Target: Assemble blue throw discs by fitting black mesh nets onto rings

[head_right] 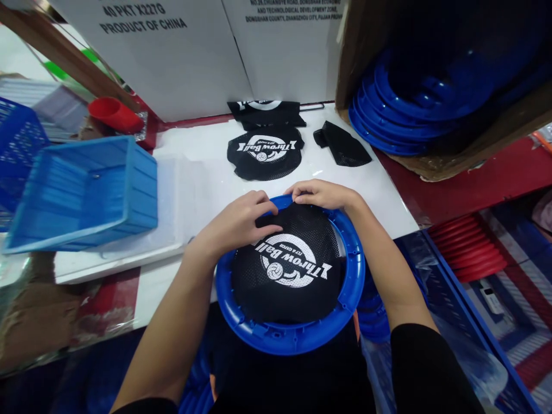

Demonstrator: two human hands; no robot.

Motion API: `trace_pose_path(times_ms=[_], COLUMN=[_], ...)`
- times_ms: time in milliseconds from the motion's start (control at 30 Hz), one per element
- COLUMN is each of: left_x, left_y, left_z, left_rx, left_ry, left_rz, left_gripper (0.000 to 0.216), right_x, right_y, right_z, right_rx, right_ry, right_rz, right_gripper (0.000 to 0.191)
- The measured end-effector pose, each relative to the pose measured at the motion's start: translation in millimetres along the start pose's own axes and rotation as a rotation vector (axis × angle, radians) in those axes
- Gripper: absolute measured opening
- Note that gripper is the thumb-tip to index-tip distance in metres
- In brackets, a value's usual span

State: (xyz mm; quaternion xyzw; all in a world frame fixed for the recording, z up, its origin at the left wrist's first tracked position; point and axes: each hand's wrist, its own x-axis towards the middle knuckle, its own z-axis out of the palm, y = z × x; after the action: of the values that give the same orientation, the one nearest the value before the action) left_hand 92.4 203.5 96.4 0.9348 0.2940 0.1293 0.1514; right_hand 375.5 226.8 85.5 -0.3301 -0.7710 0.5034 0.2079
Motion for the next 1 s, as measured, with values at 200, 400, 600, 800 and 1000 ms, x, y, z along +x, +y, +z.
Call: trace_pose_path(times_ms=[200, 400, 600, 800, 1000], left_x=[-1, -1, 0, -4, -5], left_y=[2, 12, 8, 3, 3], left_z=[-1, -6, -15, -23, -24], left_rx=[-0.010, 0.035, -0.194, -0.395, -0.537], left_ry=[-0.046, -0.104, -0.081, 0.029, 0.096], left_rz=[0.023, -0.081, -0.195, -0.355, -0.459], left_gripper=[0.022, 0.027, 0.010, 0.012, 0.010], right_x=[3, 4, 4, 8, 6], right_y=[2, 2, 1, 6, 4], right_z=[0, 1, 0, 3, 6], right_rx=[-0.038, -0.074, -0.071, -0.097, -0.126], right_ry=[0.004, 0.025, 0.014, 0.036, 0.063], right_rz=[-0.010, -0.012, -0.012, -0.023, -0.027], right_gripper=[0.023, 0.020, 0.021, 0.025, 0.022])
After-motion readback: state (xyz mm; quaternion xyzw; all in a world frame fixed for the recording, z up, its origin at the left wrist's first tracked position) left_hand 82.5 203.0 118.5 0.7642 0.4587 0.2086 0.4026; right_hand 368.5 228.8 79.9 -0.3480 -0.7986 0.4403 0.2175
